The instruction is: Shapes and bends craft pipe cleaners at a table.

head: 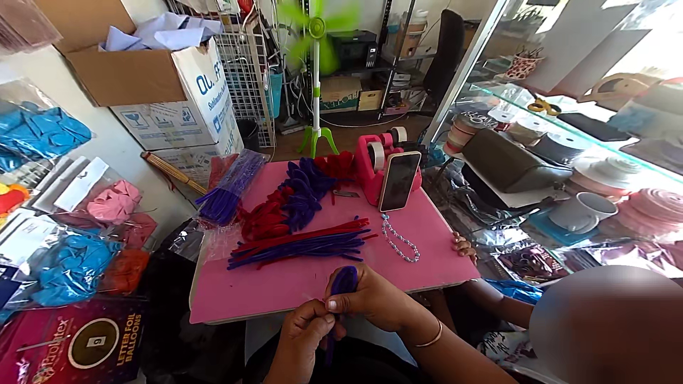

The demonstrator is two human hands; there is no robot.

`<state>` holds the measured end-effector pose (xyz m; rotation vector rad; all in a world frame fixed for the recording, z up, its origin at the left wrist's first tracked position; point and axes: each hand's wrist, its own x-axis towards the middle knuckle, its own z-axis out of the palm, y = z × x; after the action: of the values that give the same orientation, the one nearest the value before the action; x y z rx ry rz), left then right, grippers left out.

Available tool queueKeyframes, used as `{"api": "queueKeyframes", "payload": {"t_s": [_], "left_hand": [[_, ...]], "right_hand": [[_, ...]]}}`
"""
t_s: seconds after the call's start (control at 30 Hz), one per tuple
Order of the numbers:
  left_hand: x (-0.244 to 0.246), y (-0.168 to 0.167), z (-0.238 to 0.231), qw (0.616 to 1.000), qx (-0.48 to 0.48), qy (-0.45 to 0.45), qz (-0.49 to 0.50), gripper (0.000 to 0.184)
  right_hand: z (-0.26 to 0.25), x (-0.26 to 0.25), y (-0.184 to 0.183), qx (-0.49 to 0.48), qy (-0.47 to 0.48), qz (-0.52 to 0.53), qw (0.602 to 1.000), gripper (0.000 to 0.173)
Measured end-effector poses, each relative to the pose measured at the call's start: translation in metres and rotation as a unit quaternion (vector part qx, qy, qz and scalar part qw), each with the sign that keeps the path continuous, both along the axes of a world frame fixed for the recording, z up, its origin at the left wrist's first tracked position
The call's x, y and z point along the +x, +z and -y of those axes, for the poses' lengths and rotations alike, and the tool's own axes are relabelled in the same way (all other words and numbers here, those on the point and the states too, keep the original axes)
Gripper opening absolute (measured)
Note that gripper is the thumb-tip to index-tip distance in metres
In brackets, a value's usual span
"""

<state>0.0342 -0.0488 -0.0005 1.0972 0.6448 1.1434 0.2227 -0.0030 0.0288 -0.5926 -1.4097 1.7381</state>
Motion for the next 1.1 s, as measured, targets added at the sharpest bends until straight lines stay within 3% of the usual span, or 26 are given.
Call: {"api": "queueKeyframes", "payload": {"t_s": [0.17,0.23,0.33,0.5,0.6,0.7,0.87,0.93,0.97,1.03,1.1], "left_hand": [[0.002,-0.003,-0.001,0.995,0.032,0.077,-0.057,0.019],[0.001,-0.001,-0.002,0.988,0.063,0.096,-0.106,0.012],[-0.003,0.001,-0.002,0.983,0.08,0.07,-0.148,0.018],[-0.003,-0.003,-0.002,0.968,0.125,0.102,-0.191,0.016],[-0.003,-0.004,0.0,0.962,0.126,0.121,-0.212,0.016],[-0.001,-0.003,0.001,0.958,0.111,0.134,-0.228,0.015],[0.003,-0.002,0.001,0.964,0.083,0.132,-0.214,0.015],[0.004,0.0,0.0,0.971,0.065,0.13,-0.19,0.016],[0.004,0.002,0.0,0.976,0.048,0.125,-0.169,0.018],[0.003,0.005,0.0,0.983,0.011,0.118,-0.139,0.021],[0.003,0.008,-0.001,0.985,-0.012,0.107,-0.131,0.022]], "right_hand": [[0.007,-0.006,0.007,-0.032,-0.112,0.055,0.992,0.028],[0.009,-0.008,0.004,-0.022,-0.148,0.058,0.987,0.019],[0.012,-0.008,0.004,-0.032,-0.131,0.041,0.99,0.006],[0.011,-0.007,0.002,-0.05,-0.09,0.057,0.993,0.009],[0.013,-0.01,-0.006,0.015,-0.134,0.087,0.987,0.007],[0.019,-0.017,-0.011,0.13,-0.24,0.143,0.951,0.011],[0.015,-0.025,-0.024,0.387,-0.38,0.214,0.813,0.011],[0.012,-0.026,-0.029,0.415,-0.397,0.223,0.788,0.016],[0.01,-0.024,-0.028,0.386,-0.387,0.214,0.809,0.02],[0.009,-0.019,-0.022,0.247,-0.325,0.154,0.9,0.031],[0.01,-0.015,-0.016,0.137,-0.282,0.082,0.946,0.022]]}}
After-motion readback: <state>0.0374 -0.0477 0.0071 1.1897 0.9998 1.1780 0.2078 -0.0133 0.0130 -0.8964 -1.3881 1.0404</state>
